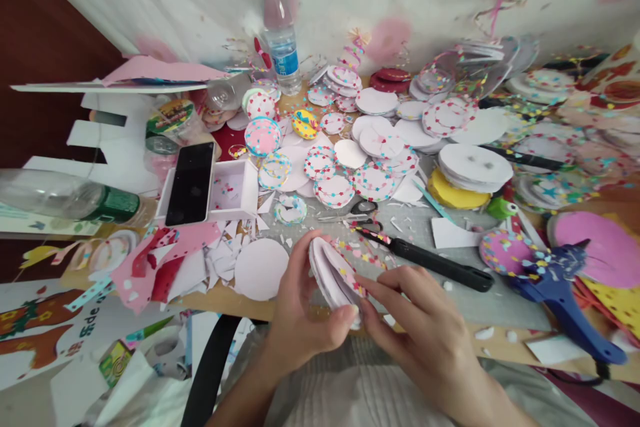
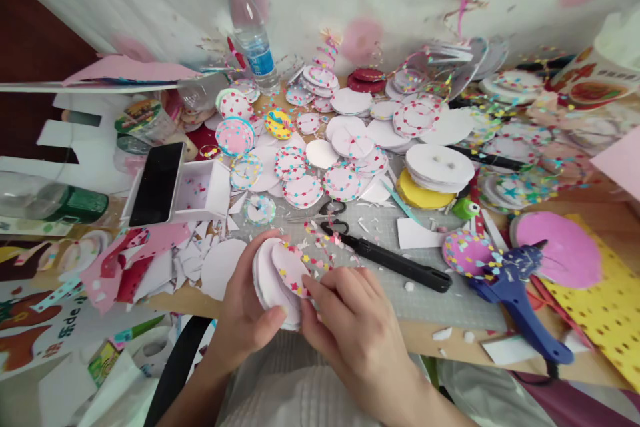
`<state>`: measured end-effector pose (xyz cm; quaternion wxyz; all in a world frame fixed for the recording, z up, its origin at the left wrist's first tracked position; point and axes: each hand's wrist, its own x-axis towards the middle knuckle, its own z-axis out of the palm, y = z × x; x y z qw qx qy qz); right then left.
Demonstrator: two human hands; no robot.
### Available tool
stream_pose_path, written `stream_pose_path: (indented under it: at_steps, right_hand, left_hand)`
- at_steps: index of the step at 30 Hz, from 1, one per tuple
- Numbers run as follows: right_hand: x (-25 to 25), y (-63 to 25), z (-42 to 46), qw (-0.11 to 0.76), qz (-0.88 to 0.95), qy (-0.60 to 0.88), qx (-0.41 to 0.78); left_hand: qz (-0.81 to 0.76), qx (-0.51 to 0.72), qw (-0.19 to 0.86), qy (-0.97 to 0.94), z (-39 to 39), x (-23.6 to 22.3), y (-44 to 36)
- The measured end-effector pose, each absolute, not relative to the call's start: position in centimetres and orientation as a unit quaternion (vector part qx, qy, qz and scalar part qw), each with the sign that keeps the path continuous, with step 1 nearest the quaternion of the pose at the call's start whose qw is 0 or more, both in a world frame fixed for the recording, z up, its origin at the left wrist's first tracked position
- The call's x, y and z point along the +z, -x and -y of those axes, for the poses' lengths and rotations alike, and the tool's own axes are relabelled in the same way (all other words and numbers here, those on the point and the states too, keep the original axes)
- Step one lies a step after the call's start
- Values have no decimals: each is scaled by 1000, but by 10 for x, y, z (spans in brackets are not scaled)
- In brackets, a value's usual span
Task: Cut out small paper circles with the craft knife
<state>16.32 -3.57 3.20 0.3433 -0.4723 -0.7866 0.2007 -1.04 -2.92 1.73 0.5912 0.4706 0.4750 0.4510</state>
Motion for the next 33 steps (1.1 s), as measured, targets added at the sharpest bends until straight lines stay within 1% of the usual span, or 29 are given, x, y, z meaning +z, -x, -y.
stream_pose_path:
  at_steps: [3,7,9,10,12,15,17,19,21,23,26,29,31,33]
  right_hand:
    - [30,-164,37,347,783,473,208]
    - [28,-177,33,325,780,471,255]
    - [23,-193,30,316,773,496,239]
    - [18,-203,28,309,769,519,208]
    - [5,-225,25,271,766,566,136]
    - [-20,-253,24,174,782,596,49]
    - [-33,-263,25,135,786,601,46]
    - [-41,-267,25,120,788,601,57]
    - [-42,-267,26,114,790,599,61]
    - [-40,-266,26,116,790,598,70]
    - [-31,-267,29,154,775,602,112]
    - [-21,-267,35,201,757,601,158]
    - [-13,-266,39,220,742,602,198]
    - [-7,-262,43,226,723,602,251]
  left_hand:
    - [-471,454,586,-478,28,16,11]
    - [-480,466,598,-441,24,8,14]
    - [-503,477,610,-383,21,5,17]
    - [-515,479,619,-348,19,4,18]
    - [-525,475,649,-278,15,6,20]
    - [-493,452,720,-187,9,11,21]
    - [-460,427,765,-147,7,12,20]
    - [-460,412,773,-147,6,9,20]
    - [-519,417,715,-214,7,5,20]
    - [-592,399,614,-337,9,4,21]
    - [-646,299,492,-500,10,10,20]
    - [-673,223,386,-590,7,17,17]
    - [-667,236,312,-634,6,17,17]
    - [-639,283,271,-663,5,15,17]
